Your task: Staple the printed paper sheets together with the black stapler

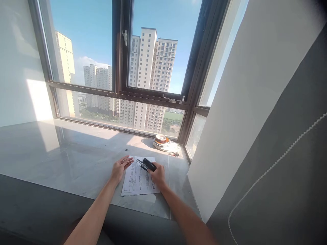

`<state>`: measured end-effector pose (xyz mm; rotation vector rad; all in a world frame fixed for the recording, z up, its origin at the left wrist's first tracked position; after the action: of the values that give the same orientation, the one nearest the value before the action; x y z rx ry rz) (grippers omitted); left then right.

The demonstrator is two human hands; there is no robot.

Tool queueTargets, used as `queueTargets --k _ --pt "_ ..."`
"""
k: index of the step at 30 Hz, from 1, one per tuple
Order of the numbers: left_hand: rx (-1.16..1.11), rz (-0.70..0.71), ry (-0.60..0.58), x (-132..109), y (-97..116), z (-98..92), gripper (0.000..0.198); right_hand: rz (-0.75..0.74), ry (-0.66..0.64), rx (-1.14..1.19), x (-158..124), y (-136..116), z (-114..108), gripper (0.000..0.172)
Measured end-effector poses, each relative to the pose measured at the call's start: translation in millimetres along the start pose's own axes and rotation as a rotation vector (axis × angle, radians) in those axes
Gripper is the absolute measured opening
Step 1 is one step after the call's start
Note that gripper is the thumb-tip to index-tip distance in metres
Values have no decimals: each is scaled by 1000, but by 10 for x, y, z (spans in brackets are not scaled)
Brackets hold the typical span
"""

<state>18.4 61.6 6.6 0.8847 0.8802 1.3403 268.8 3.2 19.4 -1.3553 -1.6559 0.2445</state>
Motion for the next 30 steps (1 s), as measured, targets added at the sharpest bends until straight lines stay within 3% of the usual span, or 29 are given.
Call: queueTargets --k 4,10,14,20,24,30 --pt "152 87 -90 -126 84 119 41 9 -25 -38 -14 56 23 30" --pt "242 146 -250 -282 125 290 35 -140 -59 -32 -56 -25 -14 21" --pt "287 89 -385 -345 80 350 41 -316 29 -28 -77 -275 -197 25" --pt "371 59 -489 -394 25 383 41 -736 -130 197 -199 -693 -146 33" --pt "401 38 -521 -420 13 424 42 -722 -91 236 -211 -705 -96 21" --pt "404 20 -561 -471 9 462 45 -697 -105 259 -217 -747 -98 25"
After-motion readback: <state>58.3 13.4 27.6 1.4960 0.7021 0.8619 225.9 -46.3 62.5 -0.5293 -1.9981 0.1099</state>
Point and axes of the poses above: each hand's wrist, its own x-axis towards the middle knuckle, its own z-axis out of the palm, y = z × x, the point moved 5 cm from there along x, towards the middle knuckle, and after that the axes turned 6 degrees about -z, right-handed, at the moved point
